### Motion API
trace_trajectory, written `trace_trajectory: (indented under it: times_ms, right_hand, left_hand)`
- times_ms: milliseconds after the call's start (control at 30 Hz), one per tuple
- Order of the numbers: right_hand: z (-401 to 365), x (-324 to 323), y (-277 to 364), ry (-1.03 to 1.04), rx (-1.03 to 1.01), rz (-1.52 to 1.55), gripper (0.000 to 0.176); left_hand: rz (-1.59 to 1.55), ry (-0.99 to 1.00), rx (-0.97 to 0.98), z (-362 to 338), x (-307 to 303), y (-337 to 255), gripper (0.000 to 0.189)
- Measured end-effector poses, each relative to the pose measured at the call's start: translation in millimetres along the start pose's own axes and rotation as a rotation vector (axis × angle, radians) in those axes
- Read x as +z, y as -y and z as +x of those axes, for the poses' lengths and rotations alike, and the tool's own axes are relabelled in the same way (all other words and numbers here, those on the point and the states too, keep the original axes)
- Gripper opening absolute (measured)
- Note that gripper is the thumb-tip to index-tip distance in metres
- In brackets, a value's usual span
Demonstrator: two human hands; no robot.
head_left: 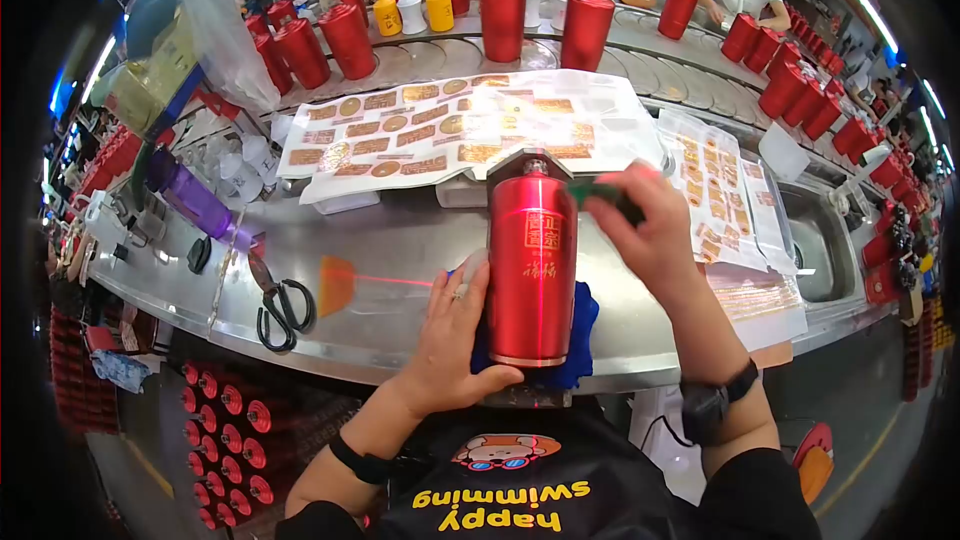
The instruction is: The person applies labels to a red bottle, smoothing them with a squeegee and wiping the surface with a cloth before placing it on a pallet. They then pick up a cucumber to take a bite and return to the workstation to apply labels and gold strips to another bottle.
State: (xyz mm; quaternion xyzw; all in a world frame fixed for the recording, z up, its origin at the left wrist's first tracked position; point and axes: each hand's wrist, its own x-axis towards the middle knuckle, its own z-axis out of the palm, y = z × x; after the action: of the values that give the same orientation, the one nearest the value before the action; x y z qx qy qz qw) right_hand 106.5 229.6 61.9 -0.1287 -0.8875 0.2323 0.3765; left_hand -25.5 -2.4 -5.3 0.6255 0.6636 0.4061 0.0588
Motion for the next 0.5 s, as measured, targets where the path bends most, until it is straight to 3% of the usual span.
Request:
trace_trajectory:
  times_ms: [33,100,133,167,233,267,300,367,467,500]
  right_hand:
    - [-3.2,-0.7,14.1,0.110,0.004,0.266,0.018]
    - [3.0,-2.0,26.2,0.453,-0.038,0.377,0.021]
    - [7.1,8.0,16.5,0.423,0.026,0.381,0.024]
    - [13.8,20.1,13.2,0.282,0.258,0.527,0.019]
    - [32.8,21.1,6.9,-0.133,-0.134,-0.063,0.015]
    - [31.8,12.6,17.7,-0.127,-0.377,-0.293,0.013]
    - [19.4,9.2,29.7,0.146,-0.288,-0.121,0.014]
    - [-3.5,0.6,51.1,0.304,-0.434,0.074,0.017]
    - [-22.4,-16.7,49.5,0.344,-0.092,0.311,0.020]
    - [-25.7,-17.2,39.2,0.270,-0.063,0.317,0.021]
  left_hand:
    - [-0.081,0.016,-0.004,4.8,-4.8,2.7,0.094]
    - [-0.566,-0.077,-0.208,24.5,6.9,16.2,0.084]
    - [-0.805,-0.125,-0.308,39.6,10.3,22.2,0.079]
    - [-0.946,-0.036,-0.391,62.2,4.5,26.0,0.071]
    - [-1.195,0.085,-0.542,103.7,-2.9,34.9,0.060]
    - [-1.307,0.114,-0.614,117.9,-0.6,40.6,0.057]
    - [-1.470,0.062,-0.640,129.9,4.7,47.0,0.051]
    - [-1.384,0.089,-0.862,150.3,3.9,44.5,0.044]
    - [-1.261,0.232,-0.889,158.3,3.3,56.3,0.043]
    - [-1.242,0.255,-0.883,157.7,2.7,54.4,0.041]
